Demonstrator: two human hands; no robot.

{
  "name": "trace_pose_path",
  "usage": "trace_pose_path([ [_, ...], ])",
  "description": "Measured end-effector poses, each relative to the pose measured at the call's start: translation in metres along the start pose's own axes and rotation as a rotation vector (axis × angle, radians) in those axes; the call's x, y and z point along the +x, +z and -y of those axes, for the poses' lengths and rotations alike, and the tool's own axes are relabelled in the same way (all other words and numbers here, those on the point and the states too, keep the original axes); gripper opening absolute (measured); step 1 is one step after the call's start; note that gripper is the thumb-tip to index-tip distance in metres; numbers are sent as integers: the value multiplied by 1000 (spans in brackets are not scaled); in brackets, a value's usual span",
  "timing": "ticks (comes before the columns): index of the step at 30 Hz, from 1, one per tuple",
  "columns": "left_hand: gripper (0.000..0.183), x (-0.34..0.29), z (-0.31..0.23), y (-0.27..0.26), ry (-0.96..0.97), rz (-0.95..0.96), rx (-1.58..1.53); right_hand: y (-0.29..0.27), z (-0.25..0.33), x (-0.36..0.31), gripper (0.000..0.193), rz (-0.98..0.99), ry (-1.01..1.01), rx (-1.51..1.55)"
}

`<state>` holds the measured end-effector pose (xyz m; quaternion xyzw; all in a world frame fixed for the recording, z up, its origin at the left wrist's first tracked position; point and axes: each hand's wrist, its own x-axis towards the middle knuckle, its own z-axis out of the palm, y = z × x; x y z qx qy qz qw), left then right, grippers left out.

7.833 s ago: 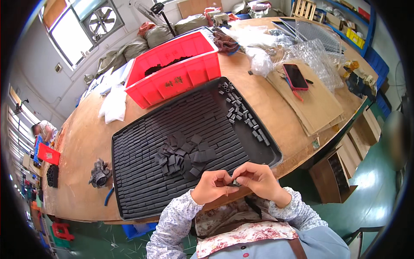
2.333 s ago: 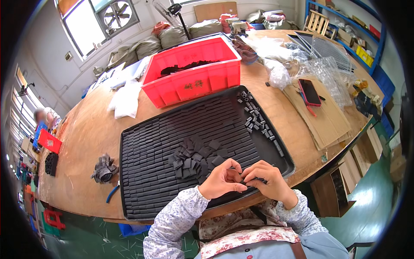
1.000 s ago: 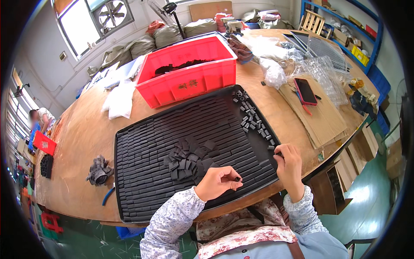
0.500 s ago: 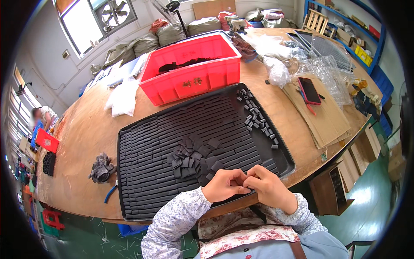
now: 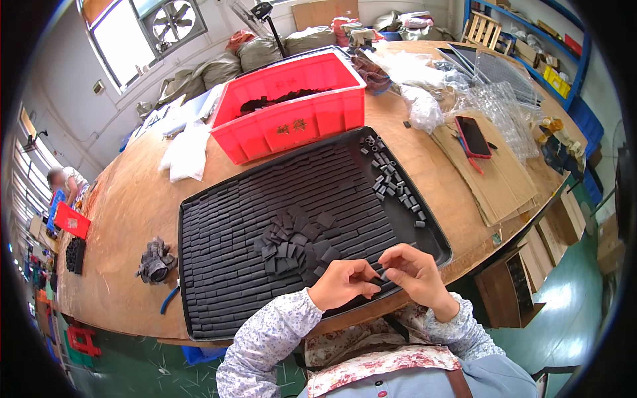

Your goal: The person assembles small black metal components by hand, placing them onto an assembly tray.

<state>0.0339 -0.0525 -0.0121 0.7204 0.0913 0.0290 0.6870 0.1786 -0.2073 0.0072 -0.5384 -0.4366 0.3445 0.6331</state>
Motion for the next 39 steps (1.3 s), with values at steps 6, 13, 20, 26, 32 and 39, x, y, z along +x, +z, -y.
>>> trace_pose_path([
  [6, 19, 0, -4, 1, -45, 4, -98, 4, 3, 3, 23, 25, -153, -365],
  [13, 20, -2, -3, -1, -47, 43, -335, 2, 13, 3, 22, 1, -290, -412],
  [20, 21, -4, -18, -6, 22, -115, -128, -4, 4, 10, 14, -58, -293, -418],
  [26, 24, -14, -16, -57, 421, -642, 1113, -30, -13, 30, 8, -527, -94, -552],
  [32, 30, -11, -9, -51, 443, -538, 982, -45, -24, 31, 11, -282, -282, -901],
  [39, 28, -8, -9, -39, 387, -436, 938, -57, -21, 34, 21, -335, -294, -1082],
])
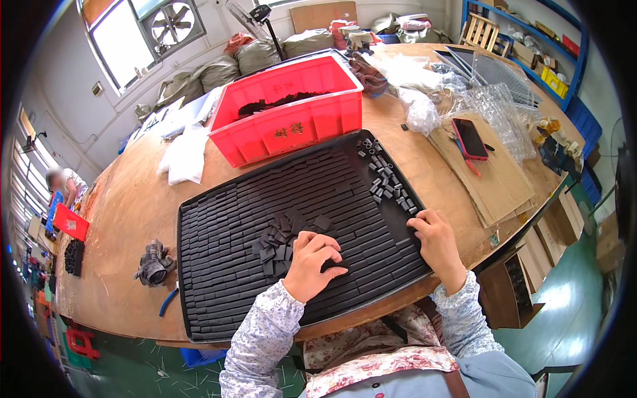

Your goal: The person assembles small black metal components by hand, placing them onto an assembly tray.

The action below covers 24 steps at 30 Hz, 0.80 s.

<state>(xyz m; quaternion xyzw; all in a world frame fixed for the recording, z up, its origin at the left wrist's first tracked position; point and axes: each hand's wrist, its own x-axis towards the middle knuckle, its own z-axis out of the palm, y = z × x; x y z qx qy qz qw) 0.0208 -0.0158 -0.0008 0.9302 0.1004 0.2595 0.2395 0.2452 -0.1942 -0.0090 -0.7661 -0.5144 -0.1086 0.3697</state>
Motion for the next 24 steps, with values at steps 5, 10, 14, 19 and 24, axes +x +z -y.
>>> trace_pose_path([
  [5, 16, -2, -11, -2, -333, 187, -614, 2, -2, -2, 19, 66, -8, -39],
  [10, 24, -9, -10, 9, -246, 212, -977, -5, 32, -11, 20, -1, 199, 437],
  [14, 18, -3, -25, 10, -330, 253, -1062, 1, 61, -23, 17, 225, 330, 1212],
  [19, 21, -7, -23, 11, -488, 357, -981, 8, 72, -23, 16, 357, 429, 1420],
  [24, 23, -9, -20, 10, -466, 380, -1045, 10, 74, -23, 13, 370, 283, 1100],
])
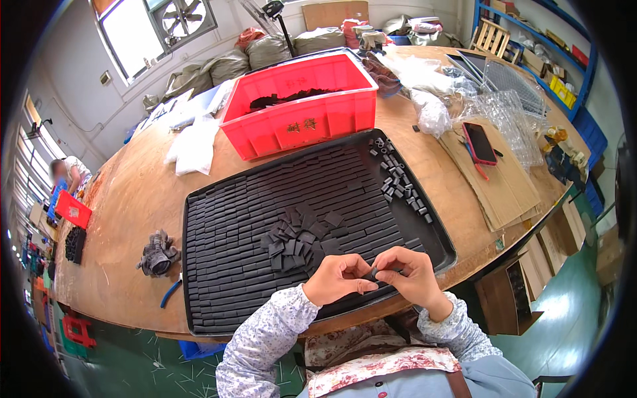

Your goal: The person assembles small black metal components by hand, placing them onto an assembly tray.

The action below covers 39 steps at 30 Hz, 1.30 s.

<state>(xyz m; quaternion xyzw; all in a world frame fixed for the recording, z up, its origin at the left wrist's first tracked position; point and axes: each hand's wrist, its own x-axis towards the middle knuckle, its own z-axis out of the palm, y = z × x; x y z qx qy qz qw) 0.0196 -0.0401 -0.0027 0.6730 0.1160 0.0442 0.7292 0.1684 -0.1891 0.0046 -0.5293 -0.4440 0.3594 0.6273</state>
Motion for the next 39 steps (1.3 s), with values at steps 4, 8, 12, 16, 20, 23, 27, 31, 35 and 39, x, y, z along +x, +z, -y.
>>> trace_pose_path([
  [4, 22, 0, 0, 3, -18, -10, -85, -6, 17, 4, 15, 72, -331, -493],
  [8, 25, 3, 1, 3, -16, 16, -164, -6, 16, 3, 16, 41, -367, -520],
  [12, 29, 1, -13, -5, 168, -185, 90, -16, 11, 13, 15, -304, -316, -421],
  [16, 28, 2, -14, -40, 531, -570, 1135, -47, -4, 22, 14, -505, -95, -500],
  [20, 29, 6, 3, -53, 479, -532, 1075, -56, -15, 20, 13, -401, -84, -844],
  [23, 29, 7, 5, -48, 475, -483, 1044, -58, -16, 20, 15, -341, -209, -949],
  [27, 31, 5, -2, -34, 459, -461, 1007, -68, -20, 26, 17, -395, -315, -937],
  [31, 32, 6, -3, -35, 443, -385, 1016, -76, -12, 25, 21, -539, -153, -1120],
  [35, 33, 4, 1, -34, 334, -404, 949, -71, -7, 25, 26, -465, -128, -1344],
  [39, 33, 0, -7, -29, 297, -400, 888, -74, -15, 20, 27, -387, -219, -1345],
])
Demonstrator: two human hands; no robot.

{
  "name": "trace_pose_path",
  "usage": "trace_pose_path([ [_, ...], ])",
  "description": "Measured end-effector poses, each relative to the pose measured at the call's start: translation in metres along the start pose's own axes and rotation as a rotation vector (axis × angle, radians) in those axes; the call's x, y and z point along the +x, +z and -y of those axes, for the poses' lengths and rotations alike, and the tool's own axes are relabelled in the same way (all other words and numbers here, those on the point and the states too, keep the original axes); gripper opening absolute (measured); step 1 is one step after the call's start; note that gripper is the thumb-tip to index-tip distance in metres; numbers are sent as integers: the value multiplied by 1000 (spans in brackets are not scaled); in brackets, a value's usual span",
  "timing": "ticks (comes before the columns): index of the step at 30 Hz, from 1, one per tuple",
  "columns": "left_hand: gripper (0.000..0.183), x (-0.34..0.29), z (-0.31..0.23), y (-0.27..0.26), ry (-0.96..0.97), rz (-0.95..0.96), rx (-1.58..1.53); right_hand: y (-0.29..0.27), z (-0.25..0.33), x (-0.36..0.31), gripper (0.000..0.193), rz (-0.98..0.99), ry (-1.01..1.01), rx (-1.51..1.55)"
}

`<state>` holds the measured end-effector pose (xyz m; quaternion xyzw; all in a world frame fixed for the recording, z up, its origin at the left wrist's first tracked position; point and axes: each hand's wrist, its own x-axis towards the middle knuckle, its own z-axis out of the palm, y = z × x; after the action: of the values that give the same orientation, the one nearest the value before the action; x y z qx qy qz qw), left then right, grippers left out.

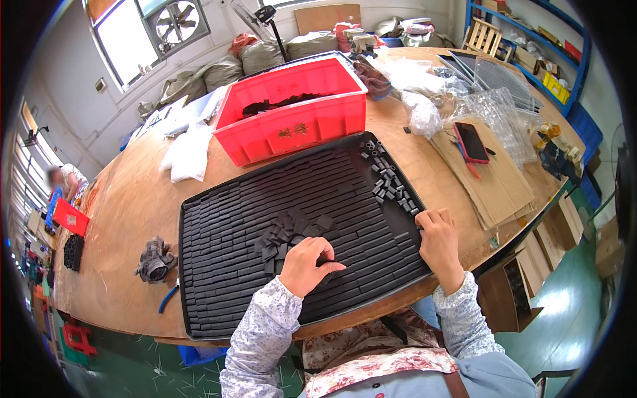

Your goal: The person assembles small black metal components by hand, placing them onto an assembly tray.

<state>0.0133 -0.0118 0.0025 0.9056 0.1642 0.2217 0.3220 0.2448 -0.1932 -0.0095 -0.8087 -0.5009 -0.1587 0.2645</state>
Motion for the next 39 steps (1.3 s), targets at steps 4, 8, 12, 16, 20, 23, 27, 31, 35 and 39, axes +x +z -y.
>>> trace_pose_path([
  [4, 25, -1, -9, -8, -224, 127, -414, -4, 4, -1, 29, 34, 41, 52],
  [8, 18, -3, -14, 0, -220, 129, -657, -16, 26, -1, 24, -152, 64, 315],
  [12, 13, -5, -15, 13, -196, 207, -933, -13, 47, -12, 19, 56, -50, 586],
  [16, 14, -4, -14, 14, -132, 290, -686, -2, 56, -17, 19, 82, -13, 628],
  [20, 17, -6, -19, 15, -209, 220, -809, -4, 68, -17, 16, 148, 183, 1070],
  [23, 19, -7, -12, 15, -280, 329, -778, -2, 74, -20, 13, 304, 282, 1385],
  [27, 21, -7, -14, 12, -317, 382, -778, -7, 78, -17, 12, 399, 367, 1573],
  [31, 21, -4, -22, 16, -259, 232, -906, -10, 74, -13, 12, 374, 244, 1381],
  [35, 23, -6, -14, 14, -280, 253, -923, -16, 78, -10, 25, 323, -142, 956],
  [39, 27, -6, -11, 9, -349, 395, -831, -11, 78, -15, 24, 330, -136, 982],
])
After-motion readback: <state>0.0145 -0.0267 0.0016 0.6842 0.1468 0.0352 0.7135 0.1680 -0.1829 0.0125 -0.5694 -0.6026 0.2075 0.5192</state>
